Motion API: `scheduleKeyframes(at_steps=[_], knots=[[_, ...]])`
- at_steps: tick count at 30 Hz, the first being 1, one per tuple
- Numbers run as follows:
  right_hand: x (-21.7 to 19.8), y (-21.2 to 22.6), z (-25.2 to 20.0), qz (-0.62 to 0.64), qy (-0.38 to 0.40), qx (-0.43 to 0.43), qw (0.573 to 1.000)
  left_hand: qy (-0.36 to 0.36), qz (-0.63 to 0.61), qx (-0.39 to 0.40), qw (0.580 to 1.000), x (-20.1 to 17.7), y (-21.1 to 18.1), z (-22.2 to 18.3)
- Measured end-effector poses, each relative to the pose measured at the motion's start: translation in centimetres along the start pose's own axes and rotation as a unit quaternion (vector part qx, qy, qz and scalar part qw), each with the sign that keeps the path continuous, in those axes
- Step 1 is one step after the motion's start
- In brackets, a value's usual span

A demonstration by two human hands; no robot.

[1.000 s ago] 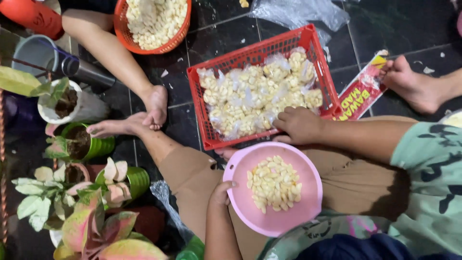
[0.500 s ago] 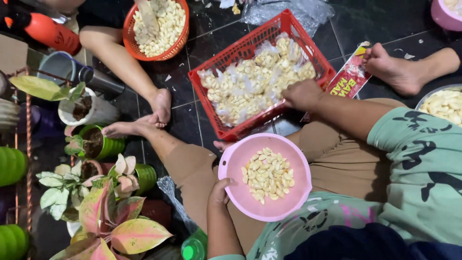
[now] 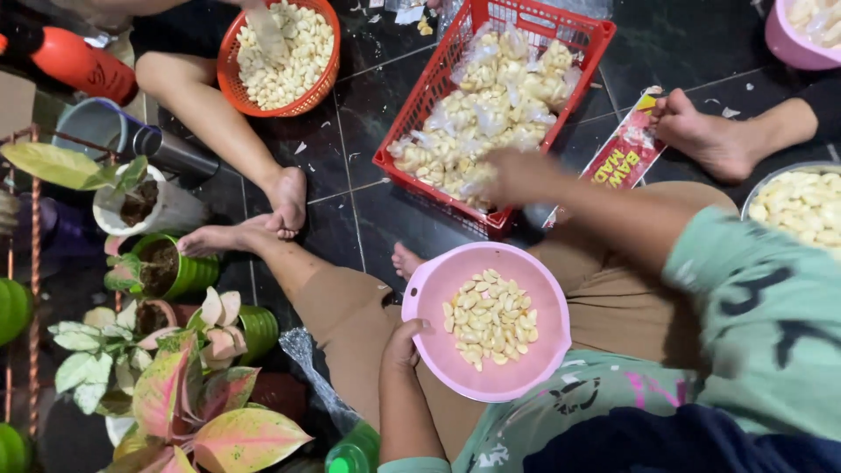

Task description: A person is sitting on the floor, manually filling small plastic bags with peeled garlic cloves from a pink bowl.

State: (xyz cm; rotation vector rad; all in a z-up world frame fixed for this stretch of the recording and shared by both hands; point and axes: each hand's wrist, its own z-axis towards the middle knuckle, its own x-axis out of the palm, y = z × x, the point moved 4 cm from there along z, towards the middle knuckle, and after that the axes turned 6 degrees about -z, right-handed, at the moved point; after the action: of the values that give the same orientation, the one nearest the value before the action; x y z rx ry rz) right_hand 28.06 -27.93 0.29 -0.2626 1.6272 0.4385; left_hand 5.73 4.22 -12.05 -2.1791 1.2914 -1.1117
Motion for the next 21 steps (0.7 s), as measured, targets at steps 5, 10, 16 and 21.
scheduleKeyframes(at_steps=[5, 10, 16, 21], knots=[[7.7, 6.6, -0.1, 0.063, 0.009, 0.026, 0.998, -0.013, 0.001, 0.022, 1.000, 0.9, -0.5, -1.6], [4.9, 0.2, -2.2, -0.034, 0.088, 0.008, 0.995, -0.015, -0.045, 0.083, 0.995, 2.9, -2.3, -7.1], [6.9, -17.2, -4.2, -0.118, 0.340, 0.045, 0.932, 0.029, -0.108, 0.163, 0.980, 1.5, -2.0, -10.8], [-2.4, -9.6, -9.7, 0.217, 0.344, 0.242, 0.881, 0.046, -0.165, 0.175, 0.970, -1.1, -0.1, -11.7]])
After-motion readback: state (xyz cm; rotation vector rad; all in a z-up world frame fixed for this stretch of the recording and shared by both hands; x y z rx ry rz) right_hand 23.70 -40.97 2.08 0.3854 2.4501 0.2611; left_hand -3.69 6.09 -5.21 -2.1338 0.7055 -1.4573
